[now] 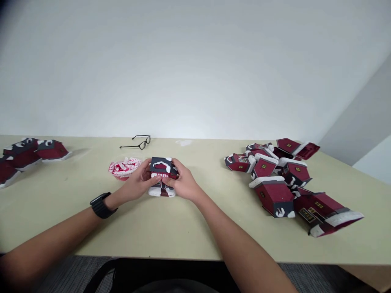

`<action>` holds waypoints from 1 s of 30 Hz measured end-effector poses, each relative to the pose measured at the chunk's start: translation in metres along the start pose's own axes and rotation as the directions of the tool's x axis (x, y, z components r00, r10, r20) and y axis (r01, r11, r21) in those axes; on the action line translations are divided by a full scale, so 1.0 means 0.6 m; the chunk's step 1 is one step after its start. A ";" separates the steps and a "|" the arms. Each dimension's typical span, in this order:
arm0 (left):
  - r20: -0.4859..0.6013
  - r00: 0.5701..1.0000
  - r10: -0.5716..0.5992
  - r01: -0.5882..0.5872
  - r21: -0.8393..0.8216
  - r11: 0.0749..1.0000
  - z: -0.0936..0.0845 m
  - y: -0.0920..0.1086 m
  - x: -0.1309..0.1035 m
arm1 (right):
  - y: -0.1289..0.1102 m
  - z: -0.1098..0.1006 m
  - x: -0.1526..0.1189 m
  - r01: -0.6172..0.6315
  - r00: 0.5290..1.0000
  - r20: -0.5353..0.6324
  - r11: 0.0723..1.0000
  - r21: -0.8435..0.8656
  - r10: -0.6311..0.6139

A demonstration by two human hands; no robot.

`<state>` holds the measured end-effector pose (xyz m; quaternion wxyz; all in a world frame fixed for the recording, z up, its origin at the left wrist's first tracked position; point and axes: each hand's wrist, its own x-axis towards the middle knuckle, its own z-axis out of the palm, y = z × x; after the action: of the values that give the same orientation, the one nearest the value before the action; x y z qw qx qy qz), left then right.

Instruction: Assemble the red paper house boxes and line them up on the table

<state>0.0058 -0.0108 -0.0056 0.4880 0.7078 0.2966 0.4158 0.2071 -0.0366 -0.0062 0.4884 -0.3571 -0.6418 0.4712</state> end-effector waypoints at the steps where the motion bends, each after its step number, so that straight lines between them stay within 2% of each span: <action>1: 0.010 1.000 -0.004 0.004 0.008 1.000 -0.001 0.002 0.000 | -0.001 -0.001 0.000 0.013 1.000 -0.004 0.999 -0.033 -0.013; 5: 0.035 0.999 -0.041 0.036 0.118 0.992 -0.010 0.007 0.000 | -0.001 -0.006 -0.002 0.045 0.999 -0.014 0.980 -0.193 -0.048; 9: 0.046 0.994 -0.104 0.095 0.156 0.983 -0.017 0.009 0.004 | 0.004 -0.007 -0.003 0.017 1.000 -0.002 0.973 -0.232 -0.018; 13: 0.089 0.987 -0.133 0.110 0.225 0.968 -0.011 0.013 -0.001 | 0.005 -0.003 -0.002 -0.007 0.992 -0.128 0.984 -0.179 -0.016; 16: 0.110 0.987 -0.120 0.082 0.298 0.951 -0.002 0.026 -0.035 | 0.005 -0.003 0.003 -0.014 0.965 -0.260 0.986 -0.163 -0.029; 18: 0.108 0.986 -0.128 0.083 0.351 0.933 -0.002 0.041 -0.075 | 0.004 -0.005 0.006 -0.006 0.945 -0.323 0.988 -0.155 -0.045; 20: 0.087 0.981 -0.172 0.123 0.401 0.908 -0.015 0.057 -0.123 | 0.004 -0.006 0.007 -0.005 0.935 -0.353 0.991 -0.136 -0.043; 22: 0.000 0.978 -0.211 0.188 0.455 0.871 -0.048 0.072 -0.170 | 0.004 -0.004 0.005 -0.019 0.931 -0.363 0.991 -0.129 -0.029; 25: -0.250 0.942 -0.226 0.330 0.546 0.770 -0.138 0.086 -0.230 | 0.003 0.002 0.001 -0.041 0.933 -0.361 0.989 -0.140 -0.012; 27: -0.437 0.875 -0.207 0.450 0.581 0.678 -0.216 0.092 -0.262 | 0.003 0.006 -0.002 -0.055 0.937 -0.351 0.987 -0.148 0.000; 28: -0.529 0.833 -0.162 0.502 0.598 0.625 -0.255 0.094 -0.275 | 0.003 0.007 -0.003 -0.061 0.937 -0.348 0.986 -0.155 0.003; 30: -0.696 0.716 0.056 0.606 0.659 0.445 -0.324 0.097 -0.295 | 0.006 0.007 -0.003 -0.067 0.938 -0.347 0.983 -0.173 0.003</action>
<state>-0.2486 -0.0909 0.0303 0.0046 0.6048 0.7256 0.3282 0.2034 -0.0385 -0.0103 0.5499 -0.4888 -0.5802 0.3494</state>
